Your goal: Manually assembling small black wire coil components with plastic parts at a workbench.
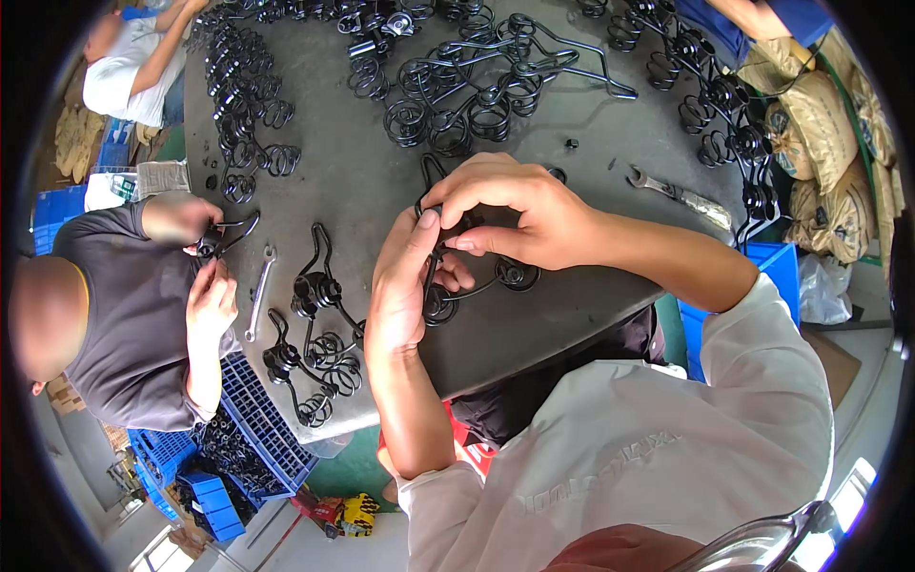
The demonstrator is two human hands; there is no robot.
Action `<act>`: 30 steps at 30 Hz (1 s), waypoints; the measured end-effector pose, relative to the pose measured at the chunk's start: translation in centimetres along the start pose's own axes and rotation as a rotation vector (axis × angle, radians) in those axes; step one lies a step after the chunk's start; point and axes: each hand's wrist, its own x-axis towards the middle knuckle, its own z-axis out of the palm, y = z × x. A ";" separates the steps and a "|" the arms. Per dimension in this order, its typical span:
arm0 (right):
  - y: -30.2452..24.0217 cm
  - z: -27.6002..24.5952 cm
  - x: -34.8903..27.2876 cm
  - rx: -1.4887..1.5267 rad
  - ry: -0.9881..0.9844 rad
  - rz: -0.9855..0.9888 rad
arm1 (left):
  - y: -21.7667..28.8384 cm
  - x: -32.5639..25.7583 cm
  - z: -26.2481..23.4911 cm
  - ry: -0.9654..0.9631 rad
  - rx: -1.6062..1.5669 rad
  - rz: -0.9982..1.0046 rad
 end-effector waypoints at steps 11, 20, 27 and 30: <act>-0.4 -1.1 -0.3 0.110 -0.005 0.059 | 0.3 -0.2 1.4 0.081 -0.022 0.019; -3.4 -13.2 0.1 -0.312 0.076 0.392 | 0.1 -0.6 0.8 0.131 -0.009 0.010; -1.4 -11.4 -1.7 -0.454 -0.328 0.285 | 0.1 -0.6 1.1 0.123 0.019 0.039; -1.7 -9.8 -2.1 -0.550 -0.376 0.315 | 0.2 -0.5 1.3 0.138 0.028 0.017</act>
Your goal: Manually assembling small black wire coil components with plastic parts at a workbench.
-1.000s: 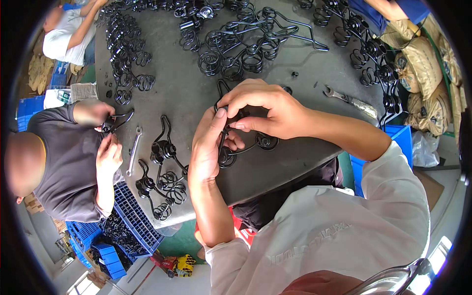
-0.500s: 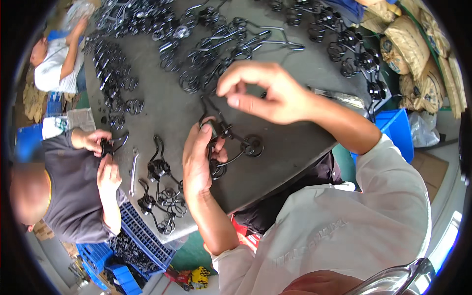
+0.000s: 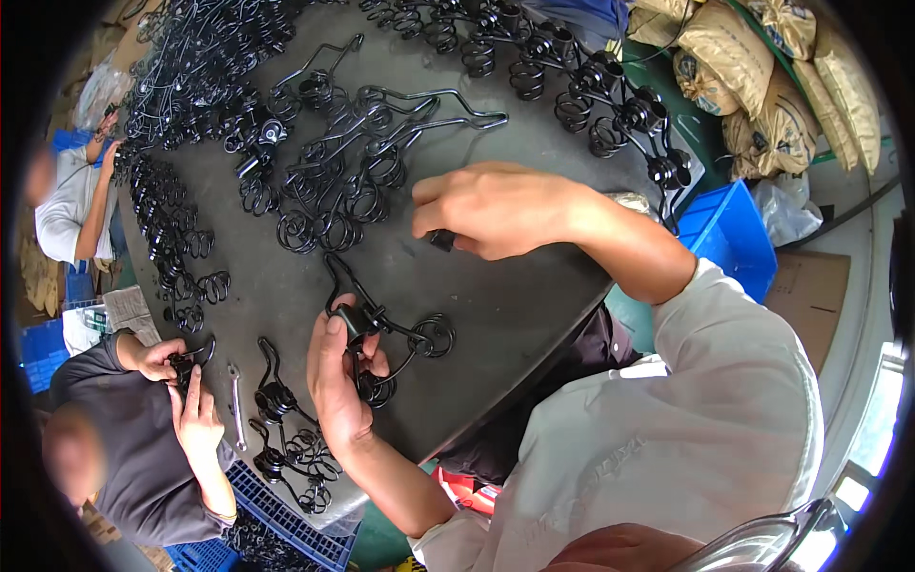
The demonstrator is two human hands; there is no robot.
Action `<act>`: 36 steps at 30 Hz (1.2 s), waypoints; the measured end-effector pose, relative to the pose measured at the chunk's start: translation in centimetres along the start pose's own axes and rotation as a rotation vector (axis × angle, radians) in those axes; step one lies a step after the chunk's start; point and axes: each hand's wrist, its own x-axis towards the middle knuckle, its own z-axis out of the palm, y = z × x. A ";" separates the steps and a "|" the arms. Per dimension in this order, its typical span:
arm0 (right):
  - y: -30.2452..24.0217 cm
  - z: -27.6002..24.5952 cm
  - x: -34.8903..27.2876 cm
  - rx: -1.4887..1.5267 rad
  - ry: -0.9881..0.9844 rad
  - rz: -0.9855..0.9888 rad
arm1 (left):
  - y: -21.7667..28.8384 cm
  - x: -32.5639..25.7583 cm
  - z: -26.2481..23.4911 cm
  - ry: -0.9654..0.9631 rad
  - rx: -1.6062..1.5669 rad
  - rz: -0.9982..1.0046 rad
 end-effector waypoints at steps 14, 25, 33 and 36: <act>4.2 -1.3 -0.2 -0.103 0.104 0.145 | -0.3 -0.1 0.4 0.028 -0.006 0.018; 4.7 -3.9 -0.8 0.193 0.142 0.130 | -0.4 -0.3 0.1 0.029 -0.003 0.034; 3.6 -0.7 0.0 0.024 0.069 0.082 | -0.3 -0.3 0.2 0.036 -0.019 0.024; 2.4 -0.8 0.3 0.087 0.045 0.063 | -0.2 -0.2 -0.2 0.019 -0.015 0.018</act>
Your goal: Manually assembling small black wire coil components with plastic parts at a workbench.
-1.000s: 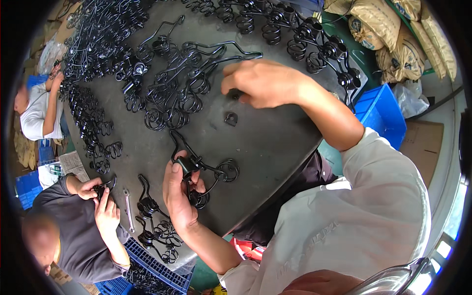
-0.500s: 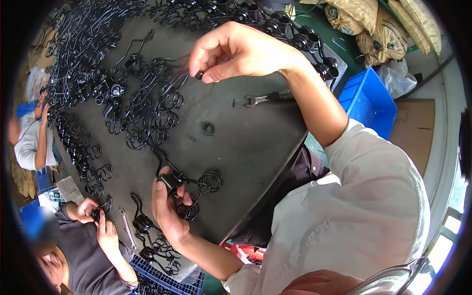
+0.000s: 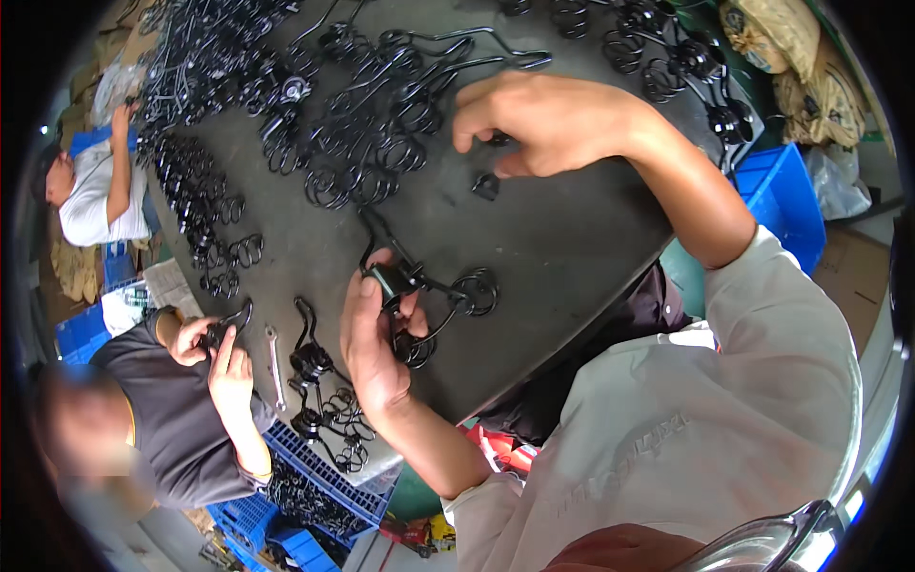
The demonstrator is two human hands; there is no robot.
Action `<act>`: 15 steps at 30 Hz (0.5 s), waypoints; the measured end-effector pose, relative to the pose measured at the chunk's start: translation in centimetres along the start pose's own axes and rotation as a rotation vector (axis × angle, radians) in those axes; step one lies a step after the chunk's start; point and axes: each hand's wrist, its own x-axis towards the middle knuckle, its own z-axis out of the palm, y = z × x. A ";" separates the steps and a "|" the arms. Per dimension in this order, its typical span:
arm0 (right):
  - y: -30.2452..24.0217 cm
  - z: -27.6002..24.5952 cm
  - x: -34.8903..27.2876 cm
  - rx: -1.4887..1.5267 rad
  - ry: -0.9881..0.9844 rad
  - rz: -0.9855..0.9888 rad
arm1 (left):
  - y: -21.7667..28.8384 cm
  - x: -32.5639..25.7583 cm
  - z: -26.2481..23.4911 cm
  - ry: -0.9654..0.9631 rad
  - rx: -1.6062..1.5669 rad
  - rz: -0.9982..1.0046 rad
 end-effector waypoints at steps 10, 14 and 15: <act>-1.1 1.6 0.8 0.110 -0.001 -0.071 | -0.1 0.1 -0.2 -0.046 -0.008 0.001; -0.9 2.0 0.8 0.134 0.028 -0.071 | 0.0 0.1 0.1 -0.024 0.005 -0.001; -1.2 2.2 0.9 0.134 0.028 -0.069 | 0.0 0.1 0.1 -0.016 0.006 -0.010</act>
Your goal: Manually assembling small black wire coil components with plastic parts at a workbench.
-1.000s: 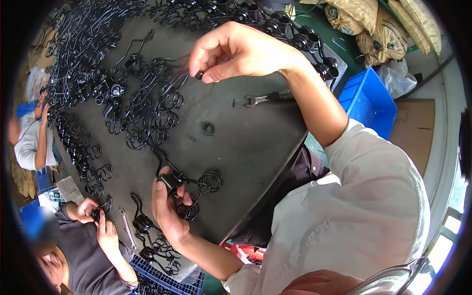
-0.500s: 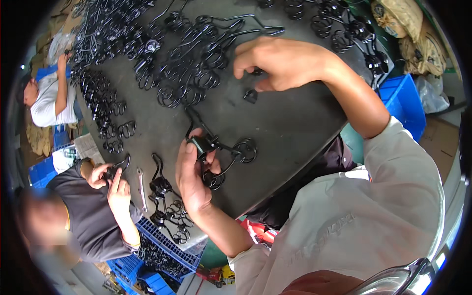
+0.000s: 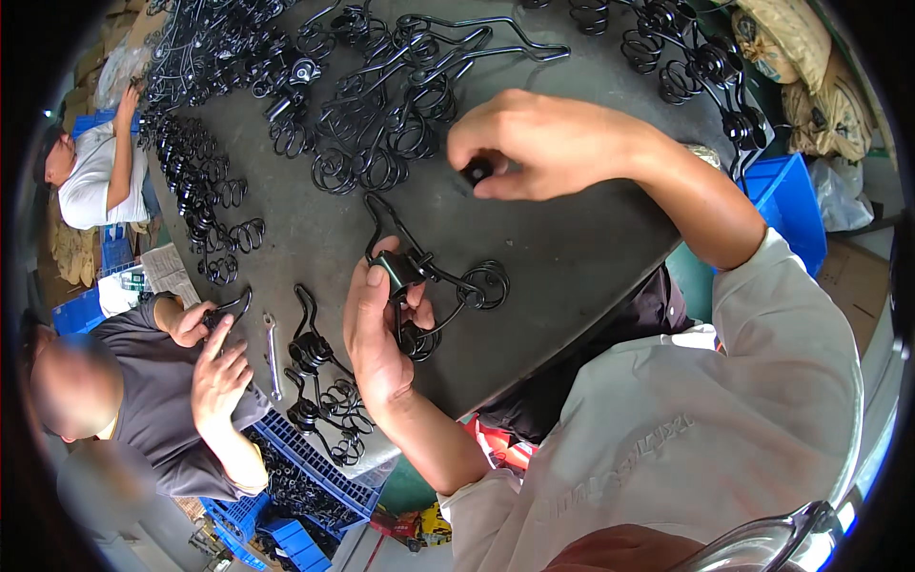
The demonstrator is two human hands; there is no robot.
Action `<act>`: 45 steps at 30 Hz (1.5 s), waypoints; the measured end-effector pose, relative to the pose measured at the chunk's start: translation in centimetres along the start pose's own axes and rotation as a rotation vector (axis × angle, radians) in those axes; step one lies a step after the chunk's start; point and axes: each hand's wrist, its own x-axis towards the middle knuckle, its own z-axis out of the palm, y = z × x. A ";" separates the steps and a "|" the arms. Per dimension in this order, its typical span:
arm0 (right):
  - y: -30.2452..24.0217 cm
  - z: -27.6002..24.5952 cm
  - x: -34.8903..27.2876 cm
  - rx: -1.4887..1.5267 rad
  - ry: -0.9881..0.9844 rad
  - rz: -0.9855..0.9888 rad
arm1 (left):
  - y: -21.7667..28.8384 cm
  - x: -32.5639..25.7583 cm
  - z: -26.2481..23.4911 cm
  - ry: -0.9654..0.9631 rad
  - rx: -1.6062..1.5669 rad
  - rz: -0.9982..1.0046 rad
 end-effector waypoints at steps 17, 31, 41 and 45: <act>-1.9 5.3 1.0 0.492 0.100 -0.104 | 0.3 -0.2 0.6 0.038 0.044 0.012; -1.8 7.0 1.3 0.636 0.213 -0.236 | -0.3 -0.1 0.0 0.046 0.090 0.031; -1.8 6.7 1.5 0.548 0.224 -0.257 | -0.7 0.2 -0.7 0.034 0.044 0.025; -1.7 5.6 1.6 0.641 0.217 -0.216 | -0.5 0.1 0.2 0.068 0.012 0.048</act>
